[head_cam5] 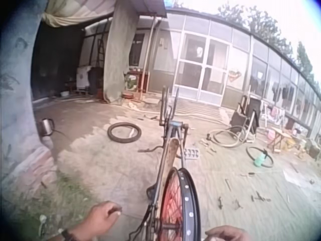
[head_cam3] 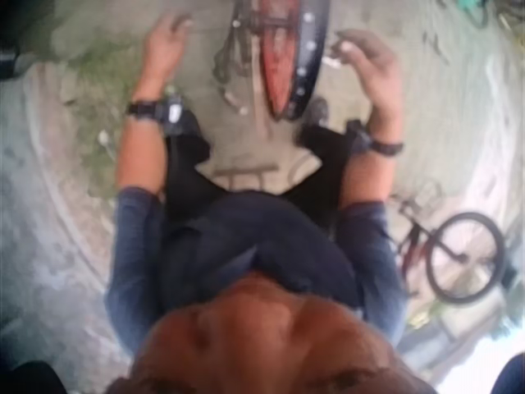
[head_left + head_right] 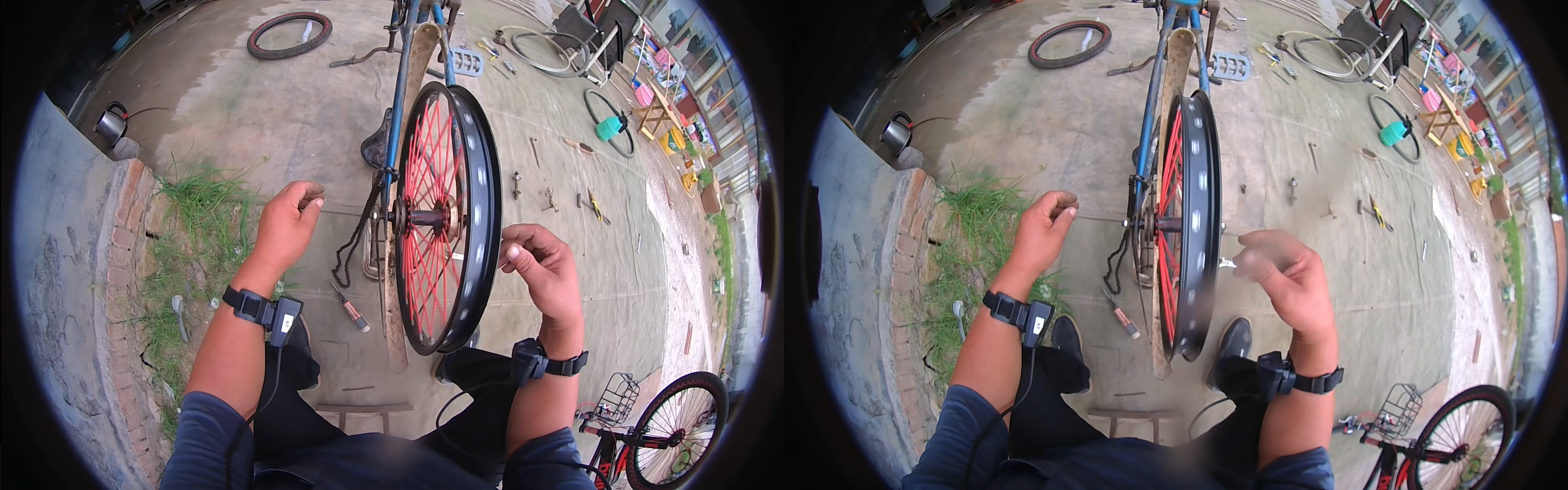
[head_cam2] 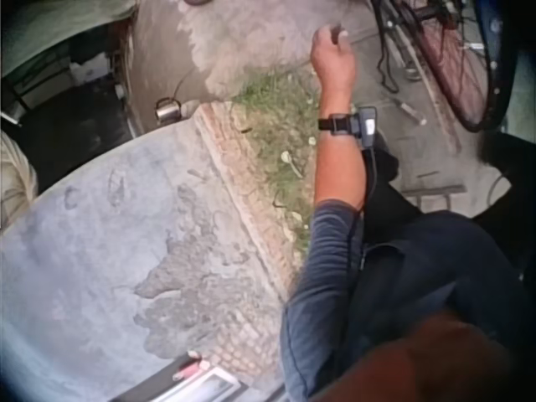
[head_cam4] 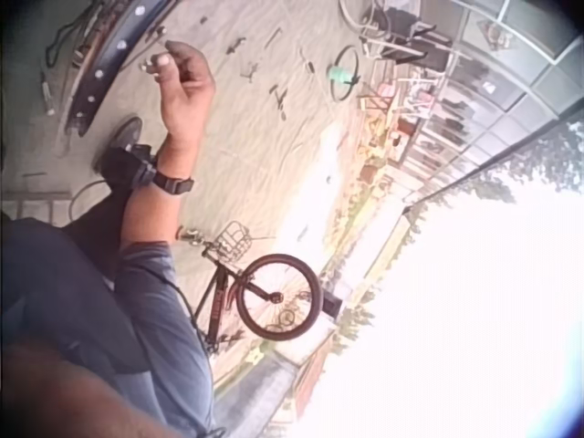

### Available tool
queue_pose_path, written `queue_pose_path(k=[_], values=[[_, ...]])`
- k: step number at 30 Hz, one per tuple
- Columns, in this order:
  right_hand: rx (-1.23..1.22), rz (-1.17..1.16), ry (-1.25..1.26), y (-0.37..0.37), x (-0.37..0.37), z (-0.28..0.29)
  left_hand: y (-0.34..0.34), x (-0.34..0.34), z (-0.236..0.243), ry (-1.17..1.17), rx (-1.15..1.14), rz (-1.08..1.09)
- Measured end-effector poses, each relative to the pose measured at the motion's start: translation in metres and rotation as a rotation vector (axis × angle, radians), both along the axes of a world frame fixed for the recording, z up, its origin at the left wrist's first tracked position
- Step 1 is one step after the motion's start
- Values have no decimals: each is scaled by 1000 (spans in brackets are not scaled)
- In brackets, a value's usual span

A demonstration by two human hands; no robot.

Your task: The person adjusts the rear wheel of a bicycle, using a wrench to tighten the axle nuts and checking the wheel alignment. The person also briefly handles a screwdriver and moves around the workspace to access tools.

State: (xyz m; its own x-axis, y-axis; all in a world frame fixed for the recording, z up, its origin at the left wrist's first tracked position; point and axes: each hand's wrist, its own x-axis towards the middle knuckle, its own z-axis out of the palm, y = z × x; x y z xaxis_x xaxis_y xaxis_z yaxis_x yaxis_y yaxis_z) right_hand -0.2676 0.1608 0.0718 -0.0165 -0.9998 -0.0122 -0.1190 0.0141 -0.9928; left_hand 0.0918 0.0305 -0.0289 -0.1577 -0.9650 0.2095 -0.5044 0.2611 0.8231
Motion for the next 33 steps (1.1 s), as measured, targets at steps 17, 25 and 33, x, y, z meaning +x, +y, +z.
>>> queue_pose_path(k=[17,25,33], values=[[25,38,-37,-2,15,4,0,0,-4,28,-13,6],[6,86,-143,3,20,7,2,-3,-2,23,-3,3],[-56,111,-176,1,34,6,4,4,-11,19,61,-21]])
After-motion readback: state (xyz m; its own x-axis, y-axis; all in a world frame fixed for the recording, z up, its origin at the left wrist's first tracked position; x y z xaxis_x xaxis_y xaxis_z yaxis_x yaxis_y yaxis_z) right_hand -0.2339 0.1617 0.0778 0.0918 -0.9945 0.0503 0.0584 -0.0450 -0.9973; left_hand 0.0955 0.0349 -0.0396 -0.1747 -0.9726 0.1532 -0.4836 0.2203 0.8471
